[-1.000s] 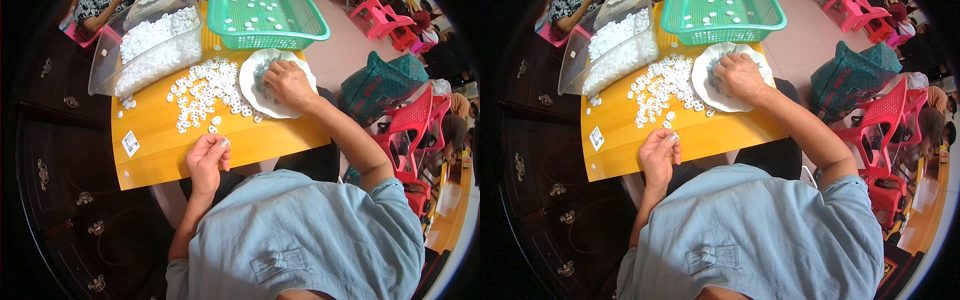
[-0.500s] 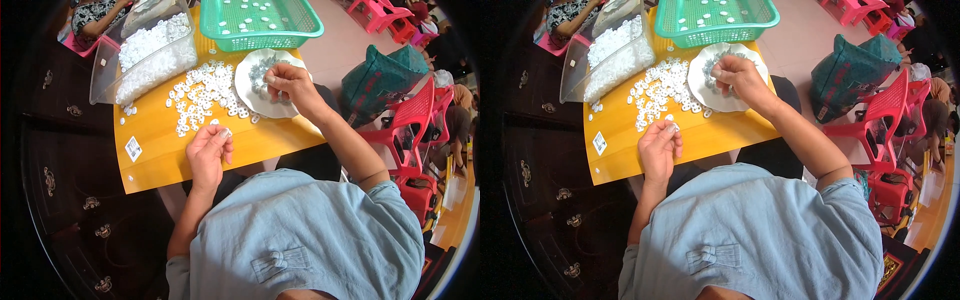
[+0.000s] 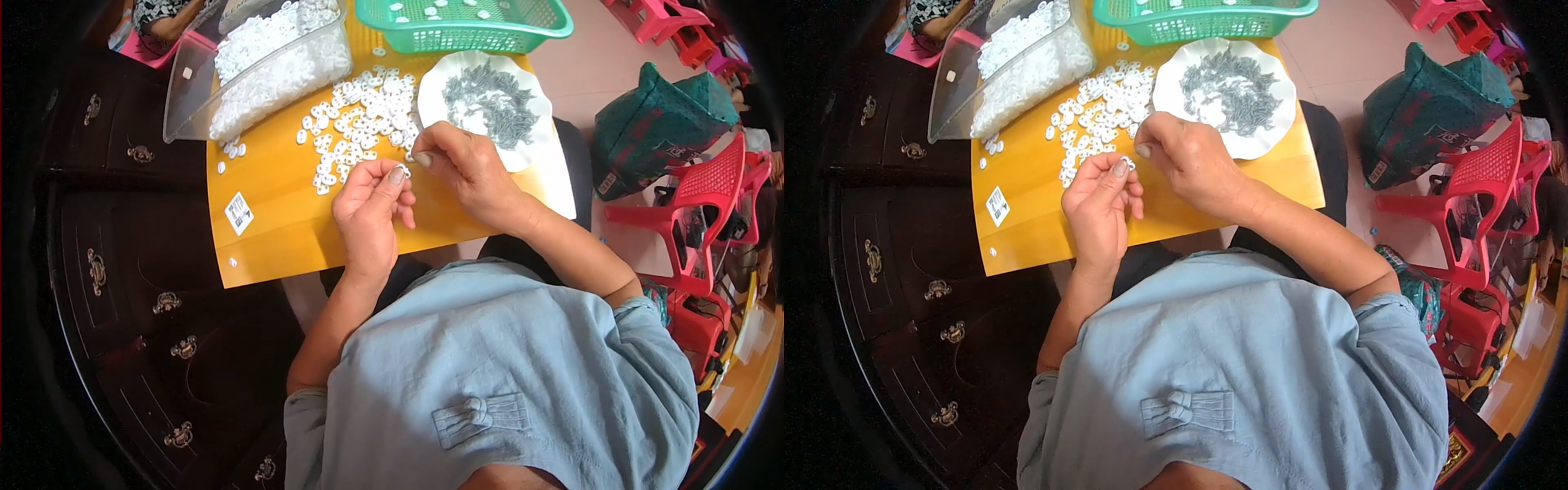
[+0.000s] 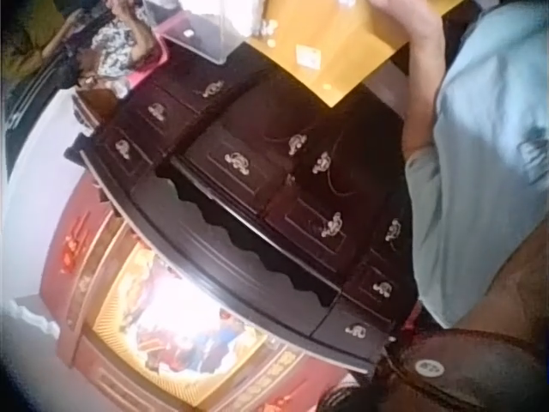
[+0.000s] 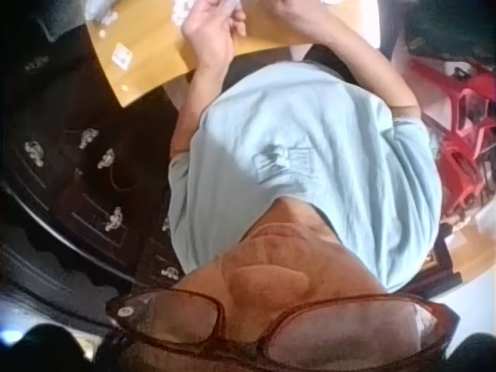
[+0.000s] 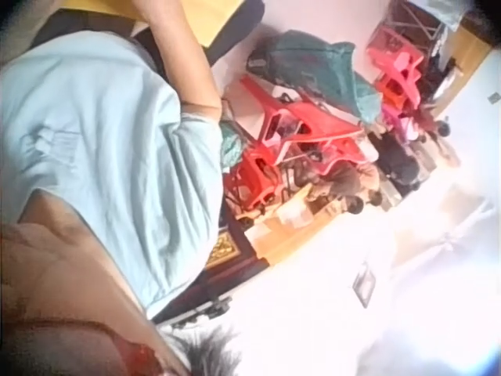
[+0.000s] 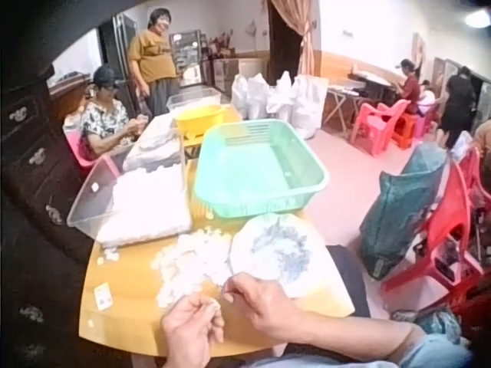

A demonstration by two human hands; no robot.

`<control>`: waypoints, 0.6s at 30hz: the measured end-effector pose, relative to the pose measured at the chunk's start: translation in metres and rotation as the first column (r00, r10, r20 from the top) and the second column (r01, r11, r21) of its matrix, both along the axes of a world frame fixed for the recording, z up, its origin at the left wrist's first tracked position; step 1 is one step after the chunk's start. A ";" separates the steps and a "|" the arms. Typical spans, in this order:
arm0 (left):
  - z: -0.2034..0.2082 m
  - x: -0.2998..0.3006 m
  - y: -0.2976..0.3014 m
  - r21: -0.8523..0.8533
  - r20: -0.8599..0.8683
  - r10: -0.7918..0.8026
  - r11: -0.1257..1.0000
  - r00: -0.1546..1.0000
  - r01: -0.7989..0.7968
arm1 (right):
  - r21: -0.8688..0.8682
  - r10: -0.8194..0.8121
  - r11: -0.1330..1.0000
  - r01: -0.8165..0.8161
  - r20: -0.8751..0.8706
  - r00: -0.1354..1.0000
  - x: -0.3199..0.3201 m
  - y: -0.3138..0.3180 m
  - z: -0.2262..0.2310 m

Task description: Manually assembling small white plastic components by inserting metal pins into them.

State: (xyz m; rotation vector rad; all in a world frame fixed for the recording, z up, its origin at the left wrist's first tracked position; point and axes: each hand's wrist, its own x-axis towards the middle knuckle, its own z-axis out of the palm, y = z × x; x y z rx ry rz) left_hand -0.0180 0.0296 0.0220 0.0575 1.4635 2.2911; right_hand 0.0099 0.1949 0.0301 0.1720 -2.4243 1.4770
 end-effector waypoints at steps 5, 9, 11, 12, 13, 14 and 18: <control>-0.010 0.000 -0.006 -0.029 0.008 0.028 0.999 1.000 -0.027 | 0.019 0.014 1.000 -0.012 -0.100 0.995 -0.003 -0.015 -0.018; -0.015 0.002 -0.010 -0.024 0.030 0.048 0.999 0.998 -0.047 | 0.015 0.010 1.000 -0.009 -0.068 0.998 -0.003 -0.018 -0.022; -0.015 0.003 -0.012 -0.024 0.036 0.056 0.998 0.998 -0.056 | -0.003 0.018 1.000 -0.018 0.050 0.999 -0.001 -0.017 -0.020; -0.015 0.003 -0.012 -0.024 0.033 0.058 0.998 0.998 -0.057 | -0.005 0.016 1.000 -0.015 0.051 0.999 0.000 -0.018 -0.021; -0.015 0.003 -0.012 -0.023 0.030 0.060 0.998 0.998 -0.059 | -0.028 0.025 0.999 -0.024 0.019 1.000 -0.001 -0.019 -0.023; -0.016 0.003 -0.012 -0.025 0.031 0.057 0.998 0.998 -0.056 | -0.051 0.033 0.998 -0.034 -0.015 0.999 -0.001 -0.019 -0.025; -0.015 0.004 -0.011 -0.025 0.019 0.067 0.997 0.998 -0.066 | -0.057 0.035 0.998 -0.037 -0.033 0.999 -0.001 -0.022 -0.028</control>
